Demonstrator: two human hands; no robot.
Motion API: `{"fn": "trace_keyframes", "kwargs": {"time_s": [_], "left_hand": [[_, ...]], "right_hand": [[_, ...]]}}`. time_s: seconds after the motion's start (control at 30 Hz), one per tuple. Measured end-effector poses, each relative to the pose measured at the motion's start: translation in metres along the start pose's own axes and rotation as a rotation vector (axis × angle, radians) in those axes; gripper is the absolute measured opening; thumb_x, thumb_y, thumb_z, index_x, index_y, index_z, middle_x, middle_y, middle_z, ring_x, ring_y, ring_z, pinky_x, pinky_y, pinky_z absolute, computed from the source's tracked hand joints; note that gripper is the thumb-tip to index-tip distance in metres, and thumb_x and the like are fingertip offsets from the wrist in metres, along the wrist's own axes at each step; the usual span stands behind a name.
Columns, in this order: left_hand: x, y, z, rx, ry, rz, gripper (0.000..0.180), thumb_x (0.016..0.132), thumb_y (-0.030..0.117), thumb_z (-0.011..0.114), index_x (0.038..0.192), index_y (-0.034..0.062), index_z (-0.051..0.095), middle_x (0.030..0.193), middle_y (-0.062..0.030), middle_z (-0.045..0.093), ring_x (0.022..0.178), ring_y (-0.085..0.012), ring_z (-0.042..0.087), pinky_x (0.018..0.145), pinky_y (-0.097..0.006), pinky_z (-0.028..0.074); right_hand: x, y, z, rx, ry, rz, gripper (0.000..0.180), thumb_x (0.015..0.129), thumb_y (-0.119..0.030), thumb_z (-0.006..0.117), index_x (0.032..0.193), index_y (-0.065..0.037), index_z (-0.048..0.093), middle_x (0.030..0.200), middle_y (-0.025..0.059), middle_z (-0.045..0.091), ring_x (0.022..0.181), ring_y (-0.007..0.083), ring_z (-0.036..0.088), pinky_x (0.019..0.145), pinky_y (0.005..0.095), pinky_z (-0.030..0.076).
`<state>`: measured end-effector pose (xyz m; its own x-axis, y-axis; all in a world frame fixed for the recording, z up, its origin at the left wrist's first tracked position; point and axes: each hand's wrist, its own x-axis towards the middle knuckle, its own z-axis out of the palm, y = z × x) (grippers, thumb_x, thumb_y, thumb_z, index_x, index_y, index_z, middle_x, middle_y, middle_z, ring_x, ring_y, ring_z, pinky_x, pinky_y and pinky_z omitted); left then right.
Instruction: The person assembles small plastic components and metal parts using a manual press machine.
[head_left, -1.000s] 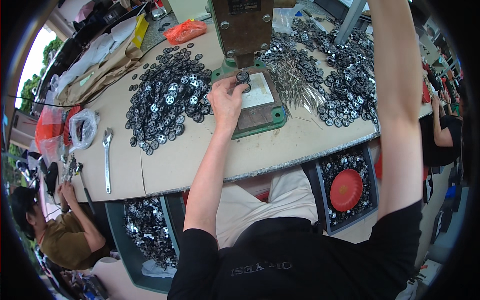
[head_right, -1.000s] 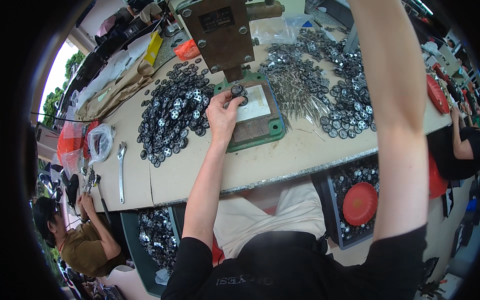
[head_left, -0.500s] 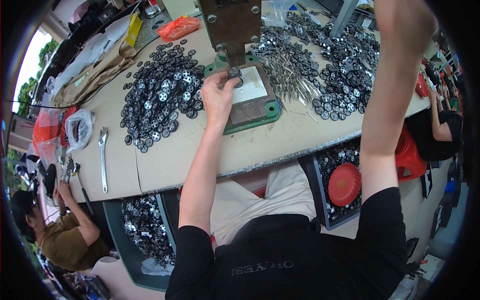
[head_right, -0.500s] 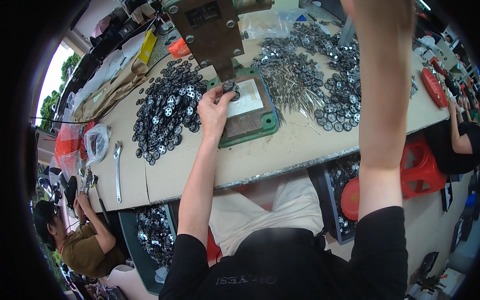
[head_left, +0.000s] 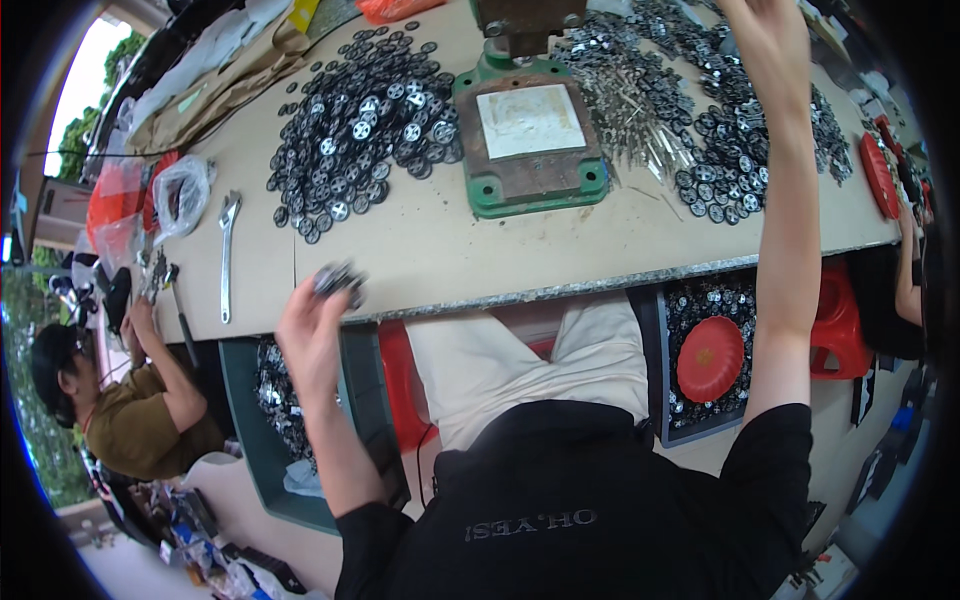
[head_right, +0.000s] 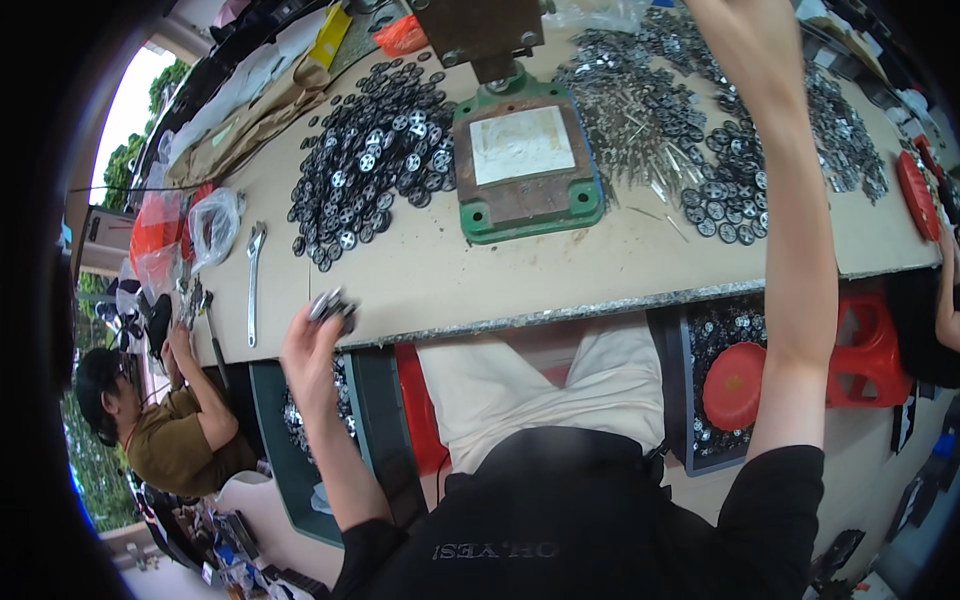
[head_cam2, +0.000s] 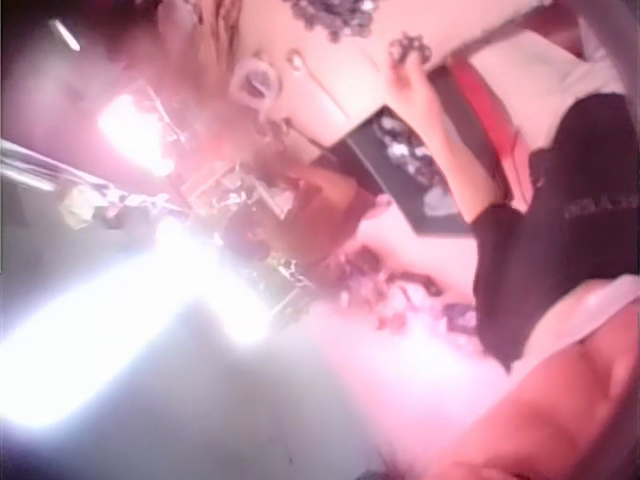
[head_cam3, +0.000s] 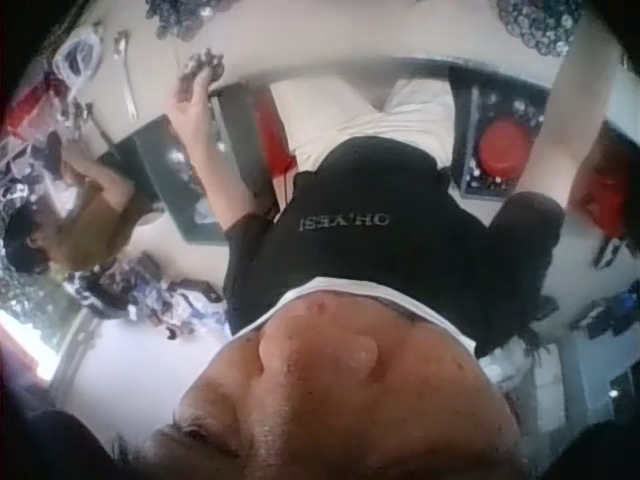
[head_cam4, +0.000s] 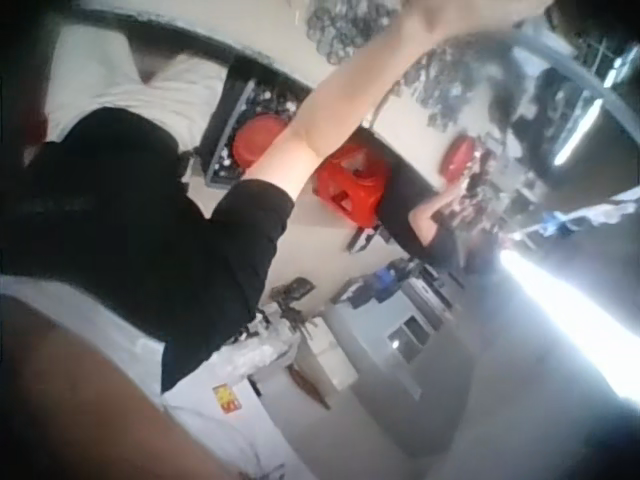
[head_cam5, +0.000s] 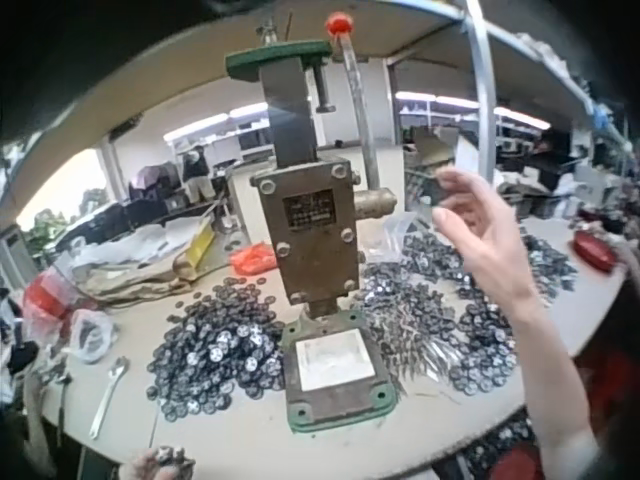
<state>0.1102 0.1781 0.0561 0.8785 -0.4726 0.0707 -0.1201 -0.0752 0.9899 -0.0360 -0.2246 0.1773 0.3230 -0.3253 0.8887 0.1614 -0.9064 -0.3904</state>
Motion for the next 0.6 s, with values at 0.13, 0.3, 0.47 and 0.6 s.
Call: {"fn": "trace_keyframes", "kwargs": {"time_s": [0.13,0.3,0.47,0.6], "left_hand": [[-0.065,-0.031,-0.117,0.373,0.365,-0.057,0.035,0.081,-0.001,0.059,0.116,-0.0059,0.052,0.101,-0.0121,0.061,0.092,-0.0158,0.059,0.080,-0.026,0.047],[-0.110,-0.054,-0.160,1.390,0.537,0.011,0.044,0.081,0.009,0.065,0.121,-0.0031,0.050,0.102,-0.0090,0.060,0.090,-0.0113,0.055,0.078,-0.021,0.044],[-0.080,-0.037,-0.080,0.678,0.333,-0.028,0.032,0.086,0.009,0.060,0.114,-0.0040,0.056,0.098,-0.0073,0.063,0.085,-0.0086,0.054,0.077,-0.020,0.043],[-0.062,-0.043,-0.022,0.725,0.090,0.016,0.026,0.086,0.007,0.059,0.109,-0.0030,0.060,0.097,-0.0097,0.064,0.086,-0.0108,0.056,0.079,-0.023,0.044]], "right_hand": [[-0.115,0.002,-0.047,-0.014,-0.107,0.441,0.023,0.086,-0.010,0.057,0.108,-0.002,0.058,0.097,0.0052,0.061,0.084,0.0107,0.058,0.077,0.0248,0.046],[-0.191,-0.016,-0.055,0.093,-0.144,0.743,0.021,0.085,-0.004,0.056,0.106,-0.001,0.059,0.093,0.0026,0.060,0.077,0.0081,0.057,0.070,0.0207,0.046],[-0.235,-0.044,-0.054,0.057,-0.239,0.755,0.016,0.082,-0.004,0.059,0.098,-0.002,0.063,0.082,0.0027,0.063,0.067,0.0065,0.055,0.060,0.0201,0.045],[-0.258,-0.057,-0.081,-0.082,-0.521,0.748,0.013,0.080,-0.006,0.060,0.092,-0.001,0.062,0.079,0.0072,0.062,0.060,0.0133,0.055,0.054,0.0238,0.043]]}}
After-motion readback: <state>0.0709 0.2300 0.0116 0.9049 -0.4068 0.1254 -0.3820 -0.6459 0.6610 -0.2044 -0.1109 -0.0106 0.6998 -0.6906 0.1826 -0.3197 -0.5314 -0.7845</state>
